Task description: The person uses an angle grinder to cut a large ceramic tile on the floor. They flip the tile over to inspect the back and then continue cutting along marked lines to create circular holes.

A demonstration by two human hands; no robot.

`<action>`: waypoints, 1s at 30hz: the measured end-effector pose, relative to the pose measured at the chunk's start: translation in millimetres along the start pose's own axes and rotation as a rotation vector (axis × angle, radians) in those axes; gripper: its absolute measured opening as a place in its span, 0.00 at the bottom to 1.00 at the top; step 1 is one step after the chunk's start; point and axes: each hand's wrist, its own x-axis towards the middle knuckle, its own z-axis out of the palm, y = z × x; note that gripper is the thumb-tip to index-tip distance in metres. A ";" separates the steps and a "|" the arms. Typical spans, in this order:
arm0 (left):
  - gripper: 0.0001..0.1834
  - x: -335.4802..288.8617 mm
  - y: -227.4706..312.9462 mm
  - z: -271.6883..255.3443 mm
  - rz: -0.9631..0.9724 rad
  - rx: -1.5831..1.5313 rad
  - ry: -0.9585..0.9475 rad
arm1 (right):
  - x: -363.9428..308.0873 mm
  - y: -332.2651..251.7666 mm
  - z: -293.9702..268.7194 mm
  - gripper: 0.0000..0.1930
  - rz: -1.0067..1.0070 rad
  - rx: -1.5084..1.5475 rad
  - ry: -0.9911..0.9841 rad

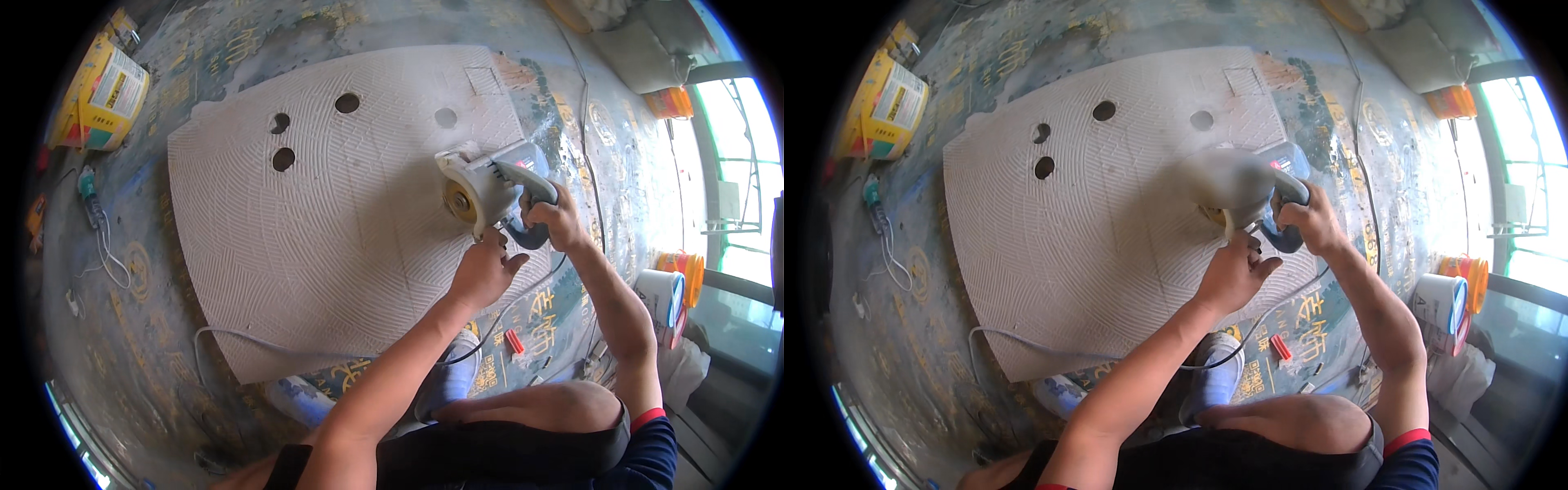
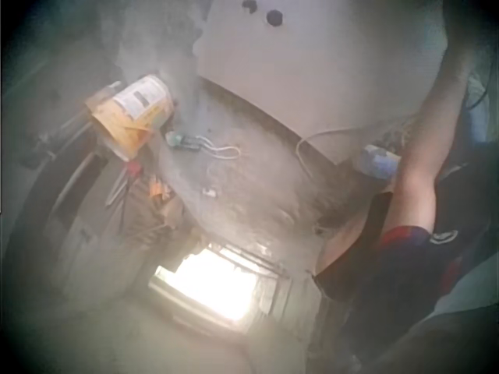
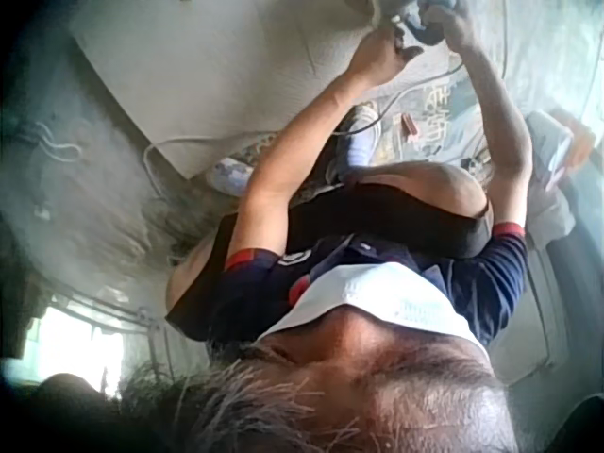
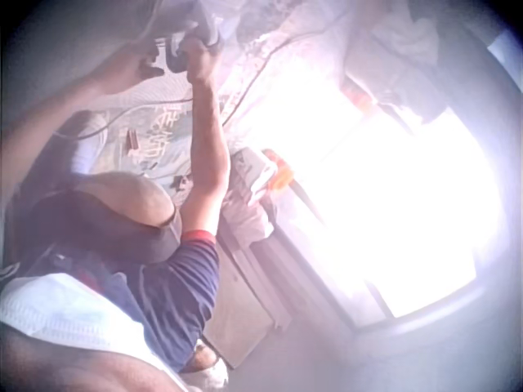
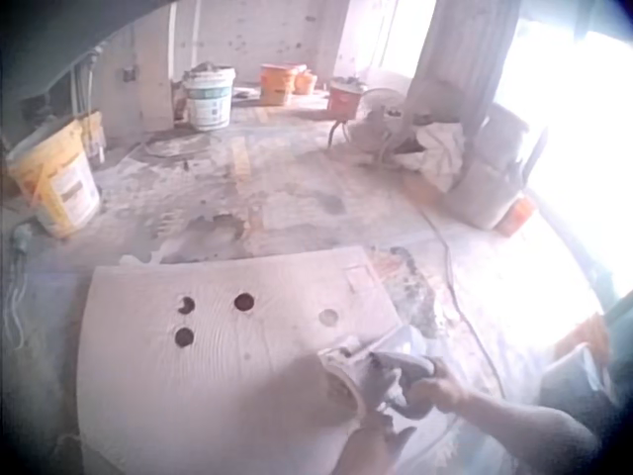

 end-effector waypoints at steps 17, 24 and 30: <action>0.35 10.0 -1.7 38.9 0.004 -0.148 -0.019 | 32.5 -17.2 -32.5 0.11 -0.056 -0.257 -0.259; 0.37 17.1 -3.7 53.3 0.004 -0.228 0.023 | 48.3 -27.4 -36.5 0.15 -0.035 -0.301 -0.349; 0.36 20.8 8.6 69.7 0.034 -0.258 0.074 | 58.7 -34.7 -50.1 0.20 -0.063 -0.349 -0.435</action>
